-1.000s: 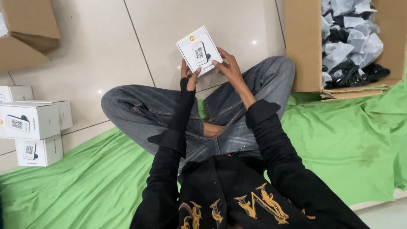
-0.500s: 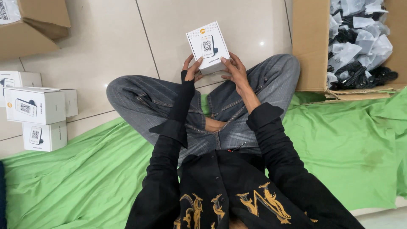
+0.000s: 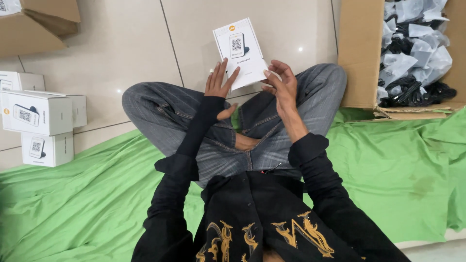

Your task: The person unboxes small electronic items from their retail packaging.

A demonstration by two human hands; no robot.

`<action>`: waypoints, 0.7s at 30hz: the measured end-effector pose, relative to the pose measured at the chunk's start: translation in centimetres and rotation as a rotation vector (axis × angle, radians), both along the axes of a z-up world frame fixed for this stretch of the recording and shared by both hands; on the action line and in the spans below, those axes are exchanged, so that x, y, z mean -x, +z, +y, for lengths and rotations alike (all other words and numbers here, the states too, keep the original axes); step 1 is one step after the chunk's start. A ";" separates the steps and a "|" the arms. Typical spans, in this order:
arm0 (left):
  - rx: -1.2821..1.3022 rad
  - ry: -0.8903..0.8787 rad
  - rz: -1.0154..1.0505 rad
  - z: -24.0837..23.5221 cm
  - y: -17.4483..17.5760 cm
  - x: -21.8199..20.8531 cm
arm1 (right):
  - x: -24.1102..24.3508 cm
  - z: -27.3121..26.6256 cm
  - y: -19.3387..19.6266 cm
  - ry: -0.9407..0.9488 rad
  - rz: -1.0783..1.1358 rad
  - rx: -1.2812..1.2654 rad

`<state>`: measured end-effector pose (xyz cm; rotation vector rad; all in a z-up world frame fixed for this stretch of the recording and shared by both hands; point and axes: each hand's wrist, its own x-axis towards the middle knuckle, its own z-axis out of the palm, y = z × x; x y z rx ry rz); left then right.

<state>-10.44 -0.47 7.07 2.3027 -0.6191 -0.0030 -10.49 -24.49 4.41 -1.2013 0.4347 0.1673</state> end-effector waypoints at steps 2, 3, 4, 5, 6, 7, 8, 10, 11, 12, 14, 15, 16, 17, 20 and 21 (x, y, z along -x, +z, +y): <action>-0.145 0.006 -0.180 0.0 0.7 -0.2 | -0.6 0.8 3.0 0.003 -0.033 -0.006; -0.056 0.062 -0.097 0.3 -0.6 -0.4 | -0.8 1.1 4.4 -0.006 -0.064 -0.022; 0.033 0.117 -0.014 0.5 -1.9 -0.6 | -1.0 1.3 5.7 -0.014 -0.095 -0.038; 0.037 0.114 -0.014 0.4 -1.0 -2.1 | -1.0 1.0 5.3 -0.017 -0.095 -0.035; 0.075 0.083 -0.039 0.3 -0.1 -3.5 | -1.1 0.8 4.9 -0.088 -0.166 -0.011; 0.108 0.055 -0.061 0.5 0.8 -4.7 | -1.0 0.7 4.4 -0.158 -0.232 0.009; 0.107 0.055 -0.057 0.9 1.6 -6.1 | -0.5 0.2 1.5 -0.159 -0.228 0.008; 0.312 -0.054 0.023 1.8 3.3 -9.1 | 0.3 -1.1 -4.2 -0.166 -0.418 0.280; 0.313 -0.058 0.022 2.0 3.6 -9.8 | 0.4 -0.7 -2.1 -0.170 -0.419 0.282; 0.274 -0.123 0.047 2.2 3.9 -10.6 | 0.5 -0.3 0.0 0.027 -0.546 0.545; 0.232 -0.193 0.074 2.5 4.0 -11.6 | 0.4 0.6 3.2 0.228 -0.658 0.808; 0.188 -0.224 0.091 2.6 3.7 -11.6 | 0.2 1.1 4.4 0.276 -0.760 0.962; 0.144 -0.255 0.107 2.6 3.3 -11.7 | 0.1 1.6 5.5 0.325 -0.861 1.115; 0.144 -0.254 0.113 2.5 3.4 -11.9 | 0.0 1.7 5.6 0.328 -0.857 1.113; 0.127 -0.141 0.223 2.8 3.8 -13.4 | -0.4 2.2 5.2 0.403 -0.660 1.090; 0.021 -0.094 0.264 2.9 3.9 -14.3 | -0.5 2.1 4.7 0.405 -0.670 1.133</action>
